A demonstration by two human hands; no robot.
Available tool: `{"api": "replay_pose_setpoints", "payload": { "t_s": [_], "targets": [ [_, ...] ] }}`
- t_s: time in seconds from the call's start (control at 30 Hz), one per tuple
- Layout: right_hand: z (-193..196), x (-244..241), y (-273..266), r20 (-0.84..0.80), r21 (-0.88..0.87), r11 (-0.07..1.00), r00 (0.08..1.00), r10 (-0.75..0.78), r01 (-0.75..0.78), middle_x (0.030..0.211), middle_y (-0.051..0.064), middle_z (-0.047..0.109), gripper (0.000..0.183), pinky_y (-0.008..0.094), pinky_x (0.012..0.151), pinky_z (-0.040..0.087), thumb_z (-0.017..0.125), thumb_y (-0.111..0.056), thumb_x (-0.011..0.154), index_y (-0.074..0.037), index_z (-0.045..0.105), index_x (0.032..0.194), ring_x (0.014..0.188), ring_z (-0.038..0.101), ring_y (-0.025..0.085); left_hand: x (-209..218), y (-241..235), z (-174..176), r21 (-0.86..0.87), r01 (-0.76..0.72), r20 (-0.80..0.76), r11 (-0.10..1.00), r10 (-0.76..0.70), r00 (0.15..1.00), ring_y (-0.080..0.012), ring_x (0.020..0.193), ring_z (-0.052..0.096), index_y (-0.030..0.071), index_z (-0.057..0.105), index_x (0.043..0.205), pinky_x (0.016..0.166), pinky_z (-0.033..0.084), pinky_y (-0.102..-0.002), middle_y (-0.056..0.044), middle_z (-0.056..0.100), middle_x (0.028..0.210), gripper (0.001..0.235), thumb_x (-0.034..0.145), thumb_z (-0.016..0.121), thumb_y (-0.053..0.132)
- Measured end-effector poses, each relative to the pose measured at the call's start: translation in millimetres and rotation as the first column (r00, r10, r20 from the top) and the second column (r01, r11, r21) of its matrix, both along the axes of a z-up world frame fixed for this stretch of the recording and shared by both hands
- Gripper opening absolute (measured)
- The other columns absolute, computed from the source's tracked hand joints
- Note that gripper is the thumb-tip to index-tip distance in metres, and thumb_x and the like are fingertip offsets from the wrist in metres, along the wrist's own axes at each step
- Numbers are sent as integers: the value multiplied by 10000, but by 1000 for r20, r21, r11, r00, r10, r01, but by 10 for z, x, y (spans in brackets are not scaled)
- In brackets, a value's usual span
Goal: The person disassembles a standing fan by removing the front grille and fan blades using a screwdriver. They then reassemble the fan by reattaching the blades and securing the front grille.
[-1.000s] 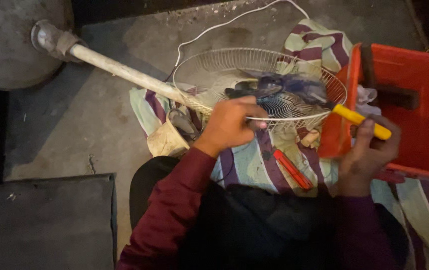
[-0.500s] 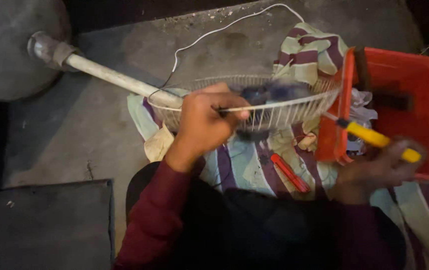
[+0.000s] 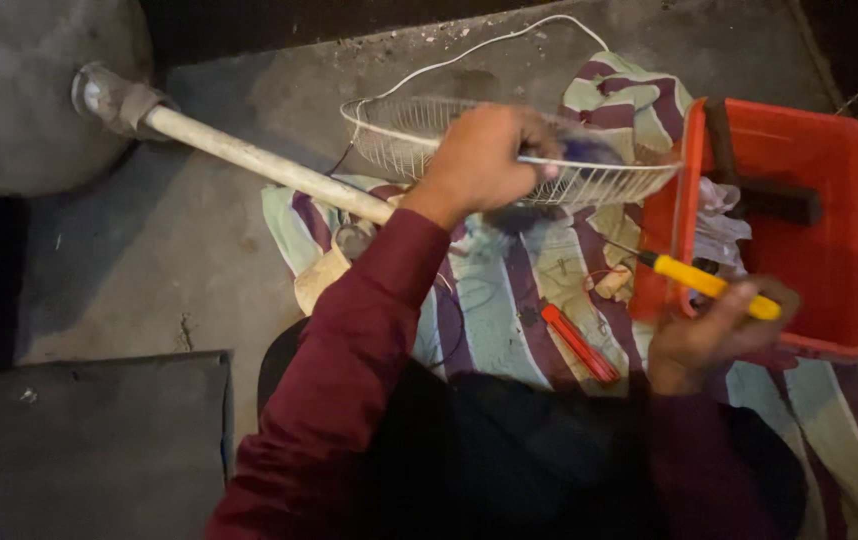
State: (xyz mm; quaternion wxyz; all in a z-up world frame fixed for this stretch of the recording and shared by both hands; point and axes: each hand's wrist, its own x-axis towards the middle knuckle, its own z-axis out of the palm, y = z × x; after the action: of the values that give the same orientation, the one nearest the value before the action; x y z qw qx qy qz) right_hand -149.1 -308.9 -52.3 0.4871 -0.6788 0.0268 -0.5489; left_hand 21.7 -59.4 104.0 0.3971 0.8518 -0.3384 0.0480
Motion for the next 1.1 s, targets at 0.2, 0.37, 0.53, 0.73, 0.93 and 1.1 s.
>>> {"api": "replay_pose_setpoints", "payload": {
  "t_s": [0.2,0.37,0.53,0.73,0.93,1.1],
  "targets": [
    [-35,190,279,-403,-41,984,904,144,-175,1069,72,636,225,306,786,516,658,-191,1098,0,621,1212,900,617,159,-9,127,-450,-26,-129,70,991,131,989,-302,797,706,184,806,937,709,512,-444,-78,717,856,166,805,817,285],
    [6,306,467,-543,-208,940,831,119,-271,1083,113,705,226,308,749,522,722,-168,1024,-29,709,1202,913,674,200,-9,353,-552,-160,-112,161,981,138,977,-287,842,704,165,778,950,733,532,-422,-44,714,906,175,832,801,292],
    [20,342,537,-607,-142,946,780,150,-292,1052,117,697,268,284,699,526,746,-177,988,-50,723,1222,820,673,176,-31,535,-478,-129,-200,314,971,231,921,-304,893,681,106,712,921,804,481,-448,-53,686,939,176,852,798,242],
    [39,285,542,-577,46,959,776,254,-280,997,89,650,286,268,640,480,709,-171,1011,-38,706,1263,746,617,132,-301,454,-215,-322,-150,162,935,210,964,-282,906,668,103,682,979,802,498,-384,-54,669,980,129,905,747,187],
    [140,239,513,-430,-266,934,897,107,-239,1034,127,663,206,349,799,507,695,-118,1058,0,694,1227,909,644,235,-573,391,172,-280,-100,268,955,178,947,-267,790,652,110,726,923,719,462,-408,-65,646,858,118,844,811,136],
    [203,161,553,-435,-362,900,898,68,-244,1051,142,668,165,385,860,514,668,-133,1081,-17,688,1198,967,657,288,-645,525,358,-384,-206,77,900,253,964,-219,739,651,94,757,940,671,481,-352,-56,629,827,108,843,805,97]
  ]
}}
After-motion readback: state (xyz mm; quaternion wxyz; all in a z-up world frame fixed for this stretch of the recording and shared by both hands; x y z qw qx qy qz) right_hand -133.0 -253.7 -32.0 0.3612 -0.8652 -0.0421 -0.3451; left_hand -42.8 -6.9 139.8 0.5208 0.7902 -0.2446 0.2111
